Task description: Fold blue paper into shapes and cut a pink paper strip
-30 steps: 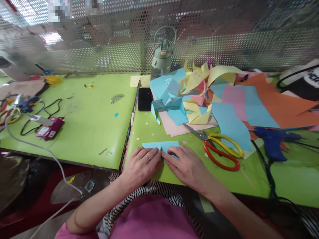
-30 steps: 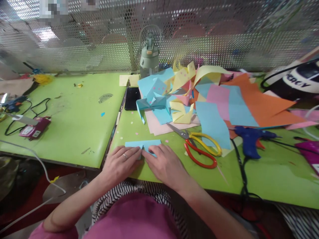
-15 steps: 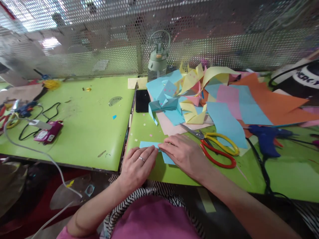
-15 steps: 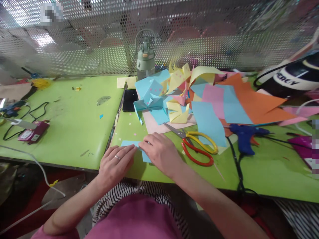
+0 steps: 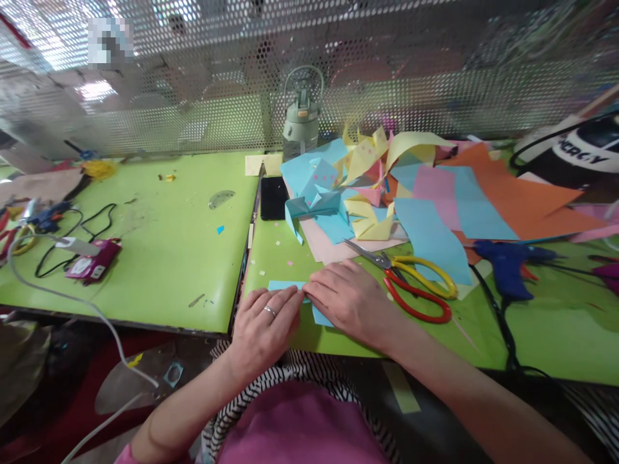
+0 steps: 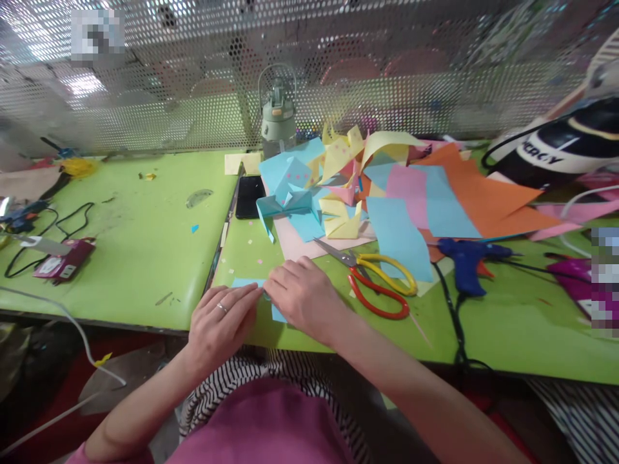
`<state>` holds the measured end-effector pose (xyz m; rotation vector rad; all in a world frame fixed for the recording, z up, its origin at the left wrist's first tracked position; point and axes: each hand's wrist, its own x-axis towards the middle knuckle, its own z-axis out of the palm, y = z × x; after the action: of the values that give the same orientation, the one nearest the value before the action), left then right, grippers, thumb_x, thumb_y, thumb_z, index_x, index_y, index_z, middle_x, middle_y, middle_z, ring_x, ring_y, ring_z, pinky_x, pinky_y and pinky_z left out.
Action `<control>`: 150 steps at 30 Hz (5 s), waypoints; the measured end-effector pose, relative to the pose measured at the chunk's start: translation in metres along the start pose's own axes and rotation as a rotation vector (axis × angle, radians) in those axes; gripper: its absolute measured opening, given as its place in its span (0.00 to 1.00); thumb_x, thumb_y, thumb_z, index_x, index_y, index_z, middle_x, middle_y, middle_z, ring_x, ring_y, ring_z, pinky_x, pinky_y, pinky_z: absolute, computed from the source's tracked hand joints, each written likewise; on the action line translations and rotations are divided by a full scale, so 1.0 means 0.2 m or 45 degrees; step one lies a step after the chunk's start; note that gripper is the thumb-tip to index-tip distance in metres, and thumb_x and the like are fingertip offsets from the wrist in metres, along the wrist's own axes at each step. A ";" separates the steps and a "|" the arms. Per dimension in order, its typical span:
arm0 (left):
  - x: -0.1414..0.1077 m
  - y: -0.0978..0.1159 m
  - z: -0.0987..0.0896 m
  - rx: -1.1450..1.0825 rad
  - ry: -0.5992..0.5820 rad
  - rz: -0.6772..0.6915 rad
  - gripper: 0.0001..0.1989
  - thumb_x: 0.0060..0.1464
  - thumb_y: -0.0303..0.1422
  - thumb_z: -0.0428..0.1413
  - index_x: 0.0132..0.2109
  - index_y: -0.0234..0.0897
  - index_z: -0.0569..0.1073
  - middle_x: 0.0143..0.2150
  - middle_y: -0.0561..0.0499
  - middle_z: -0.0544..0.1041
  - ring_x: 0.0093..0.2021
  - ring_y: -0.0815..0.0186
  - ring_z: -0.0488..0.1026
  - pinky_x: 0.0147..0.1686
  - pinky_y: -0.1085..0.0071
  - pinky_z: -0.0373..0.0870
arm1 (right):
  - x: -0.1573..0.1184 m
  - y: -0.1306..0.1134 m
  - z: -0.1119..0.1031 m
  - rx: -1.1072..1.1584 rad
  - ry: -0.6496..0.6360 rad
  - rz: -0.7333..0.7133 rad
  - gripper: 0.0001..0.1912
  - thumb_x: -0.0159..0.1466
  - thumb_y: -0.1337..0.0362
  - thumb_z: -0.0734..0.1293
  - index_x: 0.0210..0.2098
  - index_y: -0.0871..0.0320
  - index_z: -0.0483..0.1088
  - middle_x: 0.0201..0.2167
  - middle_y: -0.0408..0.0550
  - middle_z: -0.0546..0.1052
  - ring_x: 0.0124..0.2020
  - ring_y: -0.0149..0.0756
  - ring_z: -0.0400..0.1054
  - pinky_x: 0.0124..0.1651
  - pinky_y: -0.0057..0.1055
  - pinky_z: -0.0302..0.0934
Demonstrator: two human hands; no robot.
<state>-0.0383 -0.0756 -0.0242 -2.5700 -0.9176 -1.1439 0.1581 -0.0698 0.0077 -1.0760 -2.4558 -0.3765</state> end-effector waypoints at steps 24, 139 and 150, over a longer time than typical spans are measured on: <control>-0.01 0.00 -0.03 0.056 -0.006 0.037 0.09 0.63 0.23 0.54 0.48 0.35 0.75 0.44 0.49 0.83 0.42 0.66 0.79 0.44 0.65 0.66 | -0.03 -0.02 -0.02 -0.016 0.123 -0.192 0.11 0.69 0.72 0.60 0.38 0.63 0.75 0.32 0.47 0.79 0.35 0.36 0.66 0.40 0.36 0.57; -0.16 0.24 0.03 0.246 -0.613 -0.176 0.39 0.64 0.58 0.36 0.65 0.33 0.66 0.64 0.44 0.70 0.58 0.56 0.67 0.60 0.59 0.56 | -0.33 -0.13 -0.01 0.092 -0.124 0.191 0.26 0.70 0.50 0.58 0.49 0.68 0.74 0.37 0.56 0.78 0.38 0.43 0.68 0.44 0.41 0.58; -0.20 0.27 0.05 0.280 -0.595 -0.146 0.42 0.57 0.65 0.38 0.66 0.43 0.64 0.64 0.43 0.70 0.62 0.53 0.63 0.65 0.53 0.44 | -0.38 -0.09 -0.06 0.262 -0.112 0.181 0.16 0.70 0.58 0.61 0.48 0.63 0.73 0.44 0.55 0.80 0.46 0.43 0.71 0.52 0.42 0.59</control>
<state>-0.0199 -0.1323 -0.0554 -2.6670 -1.2203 -0.4262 0.1931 -0.1343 -0.0195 -1.1906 -2.4114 -0.0314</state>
